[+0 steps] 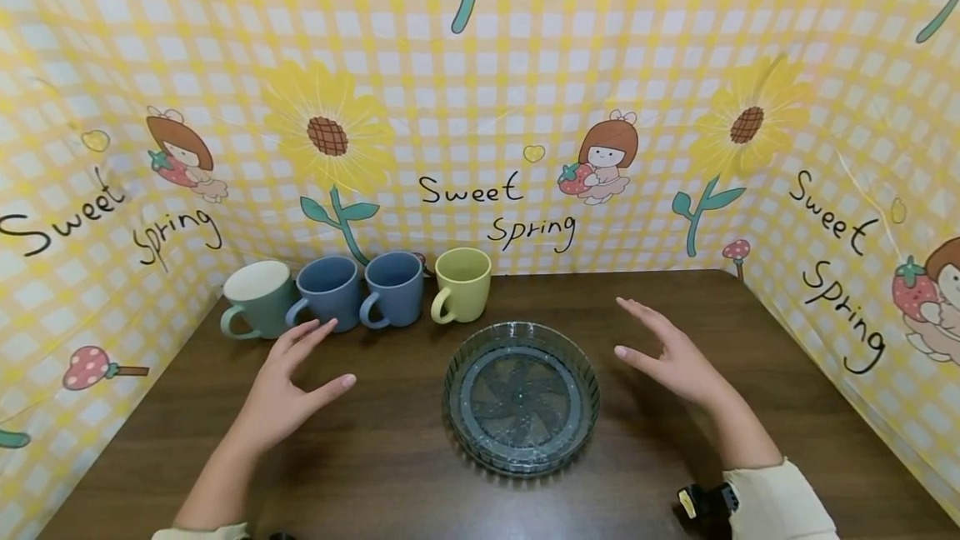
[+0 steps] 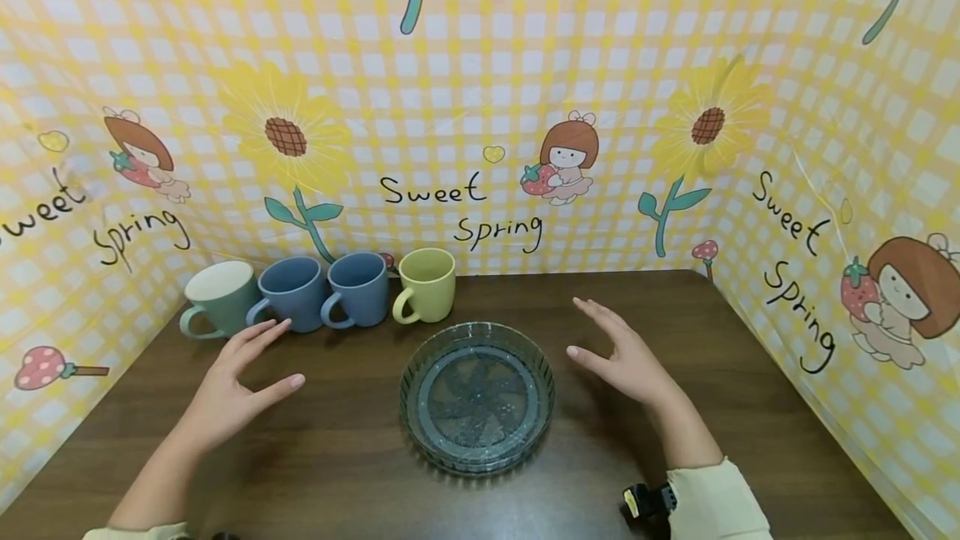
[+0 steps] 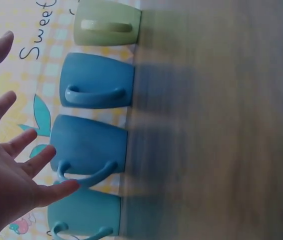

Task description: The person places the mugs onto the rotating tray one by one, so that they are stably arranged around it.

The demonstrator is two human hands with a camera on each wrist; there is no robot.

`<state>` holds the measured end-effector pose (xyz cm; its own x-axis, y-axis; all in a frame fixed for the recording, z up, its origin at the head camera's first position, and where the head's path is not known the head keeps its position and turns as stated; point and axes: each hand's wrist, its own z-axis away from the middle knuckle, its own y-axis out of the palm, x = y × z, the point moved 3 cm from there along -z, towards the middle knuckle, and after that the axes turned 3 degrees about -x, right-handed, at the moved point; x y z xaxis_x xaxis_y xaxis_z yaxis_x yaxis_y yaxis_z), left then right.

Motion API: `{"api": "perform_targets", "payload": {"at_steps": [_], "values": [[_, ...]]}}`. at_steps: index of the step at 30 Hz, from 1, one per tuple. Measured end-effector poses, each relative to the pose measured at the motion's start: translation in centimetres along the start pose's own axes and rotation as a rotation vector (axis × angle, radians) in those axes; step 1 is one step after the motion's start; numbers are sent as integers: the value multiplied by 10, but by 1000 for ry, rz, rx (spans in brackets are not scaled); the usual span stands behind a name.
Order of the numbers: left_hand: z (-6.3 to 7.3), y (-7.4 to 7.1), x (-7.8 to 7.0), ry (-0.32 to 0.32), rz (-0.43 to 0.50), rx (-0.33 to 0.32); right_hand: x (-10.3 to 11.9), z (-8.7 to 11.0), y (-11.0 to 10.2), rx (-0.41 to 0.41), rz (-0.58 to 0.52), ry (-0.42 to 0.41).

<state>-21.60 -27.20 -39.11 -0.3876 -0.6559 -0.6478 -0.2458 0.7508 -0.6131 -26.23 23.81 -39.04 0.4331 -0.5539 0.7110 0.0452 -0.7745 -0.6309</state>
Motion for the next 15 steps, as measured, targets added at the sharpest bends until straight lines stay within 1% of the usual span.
{"api": "perform_targets", "payload": {"at_steps": [3,7,10,15], "values": [[-3,4,-3,-19,38,18,0,-2,3,0,-32,4],[-5,10,-6,-63,80,48,-2,-3,8,17,-76,14],[-8,13,-8,-94,117,62,-2,-3,11,34,-90,30],[-13,20,-11,-117,173,73,-5,-4,16,69,-115,55]]}}
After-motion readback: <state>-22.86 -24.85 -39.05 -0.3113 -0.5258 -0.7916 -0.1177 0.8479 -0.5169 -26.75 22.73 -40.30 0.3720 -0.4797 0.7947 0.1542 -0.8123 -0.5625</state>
